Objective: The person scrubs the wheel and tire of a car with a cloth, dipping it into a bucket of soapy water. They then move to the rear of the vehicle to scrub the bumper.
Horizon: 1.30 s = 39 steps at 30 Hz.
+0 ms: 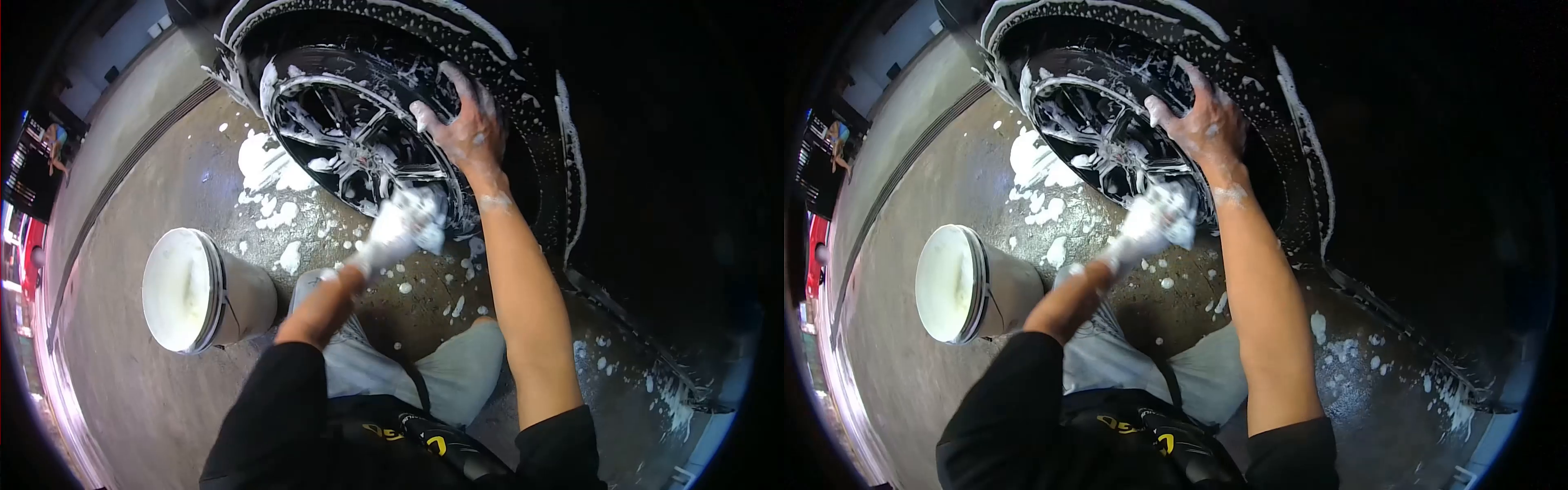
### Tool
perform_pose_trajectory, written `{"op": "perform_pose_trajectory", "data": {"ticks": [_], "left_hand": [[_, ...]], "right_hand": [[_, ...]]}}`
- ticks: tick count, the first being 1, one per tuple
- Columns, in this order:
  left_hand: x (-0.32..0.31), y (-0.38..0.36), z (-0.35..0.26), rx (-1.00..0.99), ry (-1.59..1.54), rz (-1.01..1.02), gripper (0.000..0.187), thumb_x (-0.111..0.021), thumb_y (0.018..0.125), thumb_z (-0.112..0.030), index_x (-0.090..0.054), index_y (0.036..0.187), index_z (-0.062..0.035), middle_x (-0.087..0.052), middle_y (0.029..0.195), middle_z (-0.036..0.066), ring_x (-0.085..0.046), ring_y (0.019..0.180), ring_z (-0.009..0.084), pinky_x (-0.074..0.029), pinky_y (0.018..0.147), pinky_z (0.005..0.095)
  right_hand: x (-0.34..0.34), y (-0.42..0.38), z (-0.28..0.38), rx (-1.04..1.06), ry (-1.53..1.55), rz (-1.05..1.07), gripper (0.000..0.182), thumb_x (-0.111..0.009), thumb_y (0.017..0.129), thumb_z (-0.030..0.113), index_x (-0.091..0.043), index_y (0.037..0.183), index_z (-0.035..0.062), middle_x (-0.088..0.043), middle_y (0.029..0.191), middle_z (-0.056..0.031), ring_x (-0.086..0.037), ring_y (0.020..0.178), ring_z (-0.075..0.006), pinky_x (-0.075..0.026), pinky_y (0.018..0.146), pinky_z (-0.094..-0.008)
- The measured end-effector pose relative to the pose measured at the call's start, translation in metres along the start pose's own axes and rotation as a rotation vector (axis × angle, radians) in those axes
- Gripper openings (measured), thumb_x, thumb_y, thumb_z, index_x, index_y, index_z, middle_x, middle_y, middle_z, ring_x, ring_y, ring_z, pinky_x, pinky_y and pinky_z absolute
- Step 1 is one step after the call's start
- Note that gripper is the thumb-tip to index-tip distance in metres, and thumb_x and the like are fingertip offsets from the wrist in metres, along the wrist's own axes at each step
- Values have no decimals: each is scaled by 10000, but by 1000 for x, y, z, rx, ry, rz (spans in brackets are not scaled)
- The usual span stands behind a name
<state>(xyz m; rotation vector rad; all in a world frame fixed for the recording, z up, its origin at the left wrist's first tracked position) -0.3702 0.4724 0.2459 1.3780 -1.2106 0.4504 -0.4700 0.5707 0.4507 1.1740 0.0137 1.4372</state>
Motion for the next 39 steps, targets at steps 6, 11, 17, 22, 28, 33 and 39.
{"op": "perform_pose_trajectory", "data": {"ticks": [6,11,17,22,28,33,39], "left_hand": [[-8,11,-9,357,-587,200,566,-707,771,-230,-554,1302,-109,-599,1165,142,-588,1040,272,-494,827,404],[-21,-12,-36,586,-1108,241,242,-640,880,-241,-624,1047,-67,-625,980,90,-618,892,233,-526,789,396],[59,52,-45,891,-2328,-942,118,-486,1001,-253,-526,923,-173,-508,757,-12,-492,671,130,-437,580,287],[16,65,-81,687,-1545,-976,247,-597,911,-119,-512,1143,-116,-565,1043,66,-570,825,148,-511,690,287],[-58,-66,-49,433,-1175,-695,378,-540,894,-30,-498,1261,-112,-563,1159,75,-597,955,172,-525,775,294],[-42,-49,-59,989,-1893,-596,385,-554,920,-49,-494,1300,-62,-528,1248,59,-554,1072,188,-483,881,326],[-76,-22,-71,760,-1359,-608,280,-558,814,-74,-554,1092,-42,-542,954,102,-531,868,243,-452,814,376]], "right_hand": [[3,0,6,-33,-51,-25,784,-703,766,647,-487,1416,264,-644,1253,-177,-592,1162,-418,-479,972,-516],[3,0,7,-56,-56,20,811,-711,764,622,-429,1455,302,-546,1380,-196,-492,1285,-419,-400,1054,-534],[0,3,4,0,-44,-15,812,-739,751,596,-447,1447,297,-517,1399,-201,-461,1301,-421,-365,1095,-512],[-3,2,0,41,-81,-50,794,-761,752,570,-478,1424,255,-548,1358,-203,-483,1277,-412,-412,1052,-512],[-1,2,-1,163,-68,-173,743,-810,714,546,-576,1331,204,-569,1336,-162,-511,1261,-370,-430,1049,-474],[0,5,0,254,-112,-178,721,-811,746,496,-580,1326,136,-572,1322,-157,-533,1226,-350,-437,1040,-444],[-1,8,-7,338,-75,-172,725,-822,728,493,-594,1297,104,-575,1306,-174,-544,1198,-370,-431,1028,-443]]}}
Point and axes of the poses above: each hand's wrist, its own y-axis towards the middle knuckle, its own x-axis out of the back of the hand, z = x × y, the point moved 2 cm from there along y, towards the middle knuckle
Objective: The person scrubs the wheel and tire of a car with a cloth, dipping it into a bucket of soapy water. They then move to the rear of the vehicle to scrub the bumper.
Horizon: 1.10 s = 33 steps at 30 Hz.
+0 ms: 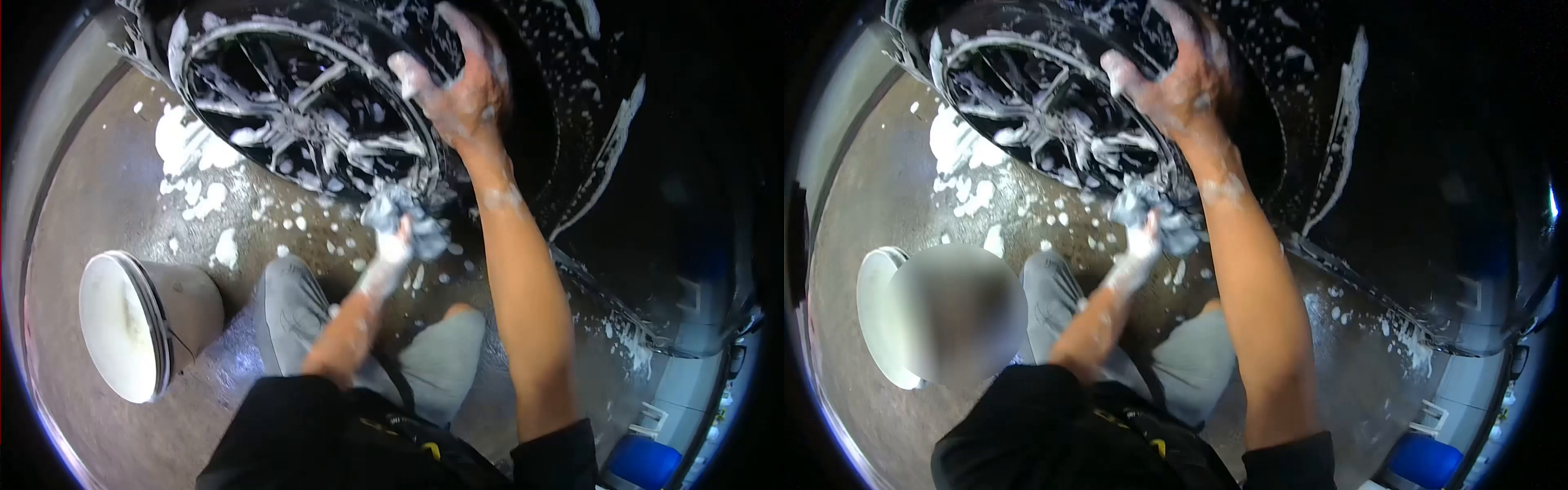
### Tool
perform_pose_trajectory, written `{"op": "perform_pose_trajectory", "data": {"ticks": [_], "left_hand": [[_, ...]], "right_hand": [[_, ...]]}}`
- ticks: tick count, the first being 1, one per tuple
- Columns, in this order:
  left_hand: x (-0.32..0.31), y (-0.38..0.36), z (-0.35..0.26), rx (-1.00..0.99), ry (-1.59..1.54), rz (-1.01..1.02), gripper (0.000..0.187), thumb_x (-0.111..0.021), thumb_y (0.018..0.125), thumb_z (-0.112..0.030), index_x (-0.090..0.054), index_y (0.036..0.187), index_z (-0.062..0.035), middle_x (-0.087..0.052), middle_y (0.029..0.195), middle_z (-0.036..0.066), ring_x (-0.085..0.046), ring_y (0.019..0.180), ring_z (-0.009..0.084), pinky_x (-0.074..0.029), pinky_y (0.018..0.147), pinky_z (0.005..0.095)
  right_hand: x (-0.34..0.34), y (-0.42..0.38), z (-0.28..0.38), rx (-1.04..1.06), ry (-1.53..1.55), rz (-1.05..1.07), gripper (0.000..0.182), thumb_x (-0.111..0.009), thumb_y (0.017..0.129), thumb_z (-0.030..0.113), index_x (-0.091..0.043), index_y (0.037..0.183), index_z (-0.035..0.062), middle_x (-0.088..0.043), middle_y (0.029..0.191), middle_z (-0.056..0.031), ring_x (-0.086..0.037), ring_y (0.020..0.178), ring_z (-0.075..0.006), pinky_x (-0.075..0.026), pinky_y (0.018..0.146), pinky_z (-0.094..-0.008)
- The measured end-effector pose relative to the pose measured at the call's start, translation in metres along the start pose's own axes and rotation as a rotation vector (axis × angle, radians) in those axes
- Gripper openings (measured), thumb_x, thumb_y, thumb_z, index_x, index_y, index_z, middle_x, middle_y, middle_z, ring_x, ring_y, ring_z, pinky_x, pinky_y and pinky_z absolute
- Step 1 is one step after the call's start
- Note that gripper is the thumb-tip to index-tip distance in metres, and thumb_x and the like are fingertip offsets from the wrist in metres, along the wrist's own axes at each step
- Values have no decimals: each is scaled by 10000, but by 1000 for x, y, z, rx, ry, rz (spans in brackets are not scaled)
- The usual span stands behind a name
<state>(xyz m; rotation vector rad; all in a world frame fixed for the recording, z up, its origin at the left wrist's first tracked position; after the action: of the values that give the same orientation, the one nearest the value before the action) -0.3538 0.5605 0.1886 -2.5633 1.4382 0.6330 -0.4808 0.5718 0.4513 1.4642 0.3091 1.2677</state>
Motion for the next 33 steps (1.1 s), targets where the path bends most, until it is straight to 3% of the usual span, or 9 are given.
{"op": "perform_pose_trajectory", "data": {"ticks": [5,7,8,15,19,24,28,29,33], "left_hand": [[49,50,-2,-303,1049,662,392,-577,877,-155,-559,1249,-33,-649,1002,163,-648,886,346,-555,765,429],[13,29,-43,665,155,266,85,-547,783,-102,-614,832,-81,-575,793,52,-595,756,229,-492,721,403],[23,34,13,-177,314,231,92,-541,790,-100,-610,848,-82,-576,763,25,-587,687,203,-500,673,379],[32,66,14,-63,1335,639,74,-671,792,-150,-639,830,-94,-647,781,98,-650,760,284,-529,701,403],[-24,-25,-45,455,25,-28,341,-662,834,-93,-550,1147,-21,-684,913,74,-670,861,193,-555,735,301],[-51,-48,22,171,-271,-146,495,-668,848,-99,-454,1291,-46,-637,957,79,-608,751,147,-532,685,275],[57,-25,97,376,239,67,289,-555,899,-174,-580,1169,-75,-662,938,37,-649,786,185,-547,682,331],[62,-17,70,398,824,135,290,-533,866,-99,-599,1145,-60,-668,954,43,-667,831,219,-556,737,366],[20,-43,29,328,191,-178,414,-447,815,16,-590,1202,-23,-648,1028,80,-634,931,236,-494,910,336]], "right_hand": [[4,-2,10,-83,-12,10,745,-824,724,488,-575,1315,108,-570,1304,-164,-532,1212,-359,-427,1045,-444],[0,-5,7,-151,-60,44,747,-823,724,487,-574,1320,112,-559,1322,-163,-517,1235,-350,-421,1055,-447],[-1,-4,3,-178,-26,45,751,-824,721,485,-572,1325,117,-553,1331,-171,-515,1239,-352,-417,1059,-451],[5,1,10,-131,-29,45,731,-812,732,495,-577,1329,145,-542,1366,-167,-504,1260,-359,-410,1068,-446],[3,-2,11,-100,-56,15,718,-815,745,480,-574,1334,148,-561,1350,-151,-521,1243,-354,-425,1053,-436],[-1,1,4,-53,-29,13,715,-814,744,503,-593,1305,117,-580,1317,-170,-537,1222,-357,-433,1034,-443],[2,-3,6,-43,-41,-21,723,-818,734,456,-575,1318,106,-601,1279,-199,-564,1171,-394,-442,1022,-468],[2,0,5,3,7,-66,718,-816,744,388,-546,1347,107,-593,1277,-227,-567,1158,-425,-448,1018,-486],[3,0,6,-49,12,-64,724,-834,718,386,-564,1325,98,-597,1267,-238,-575,1152,-416,-463,1007,-466]]}}
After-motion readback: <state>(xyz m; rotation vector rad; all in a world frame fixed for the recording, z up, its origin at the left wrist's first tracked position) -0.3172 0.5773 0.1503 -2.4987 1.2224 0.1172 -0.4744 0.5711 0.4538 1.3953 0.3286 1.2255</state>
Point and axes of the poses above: each hand's wrist, its own y-axis towards the middle knuckle, its own x-axis out of the back of the hand, z = x × y, the point moved 2 cm from there along y, towards the middle knuckle
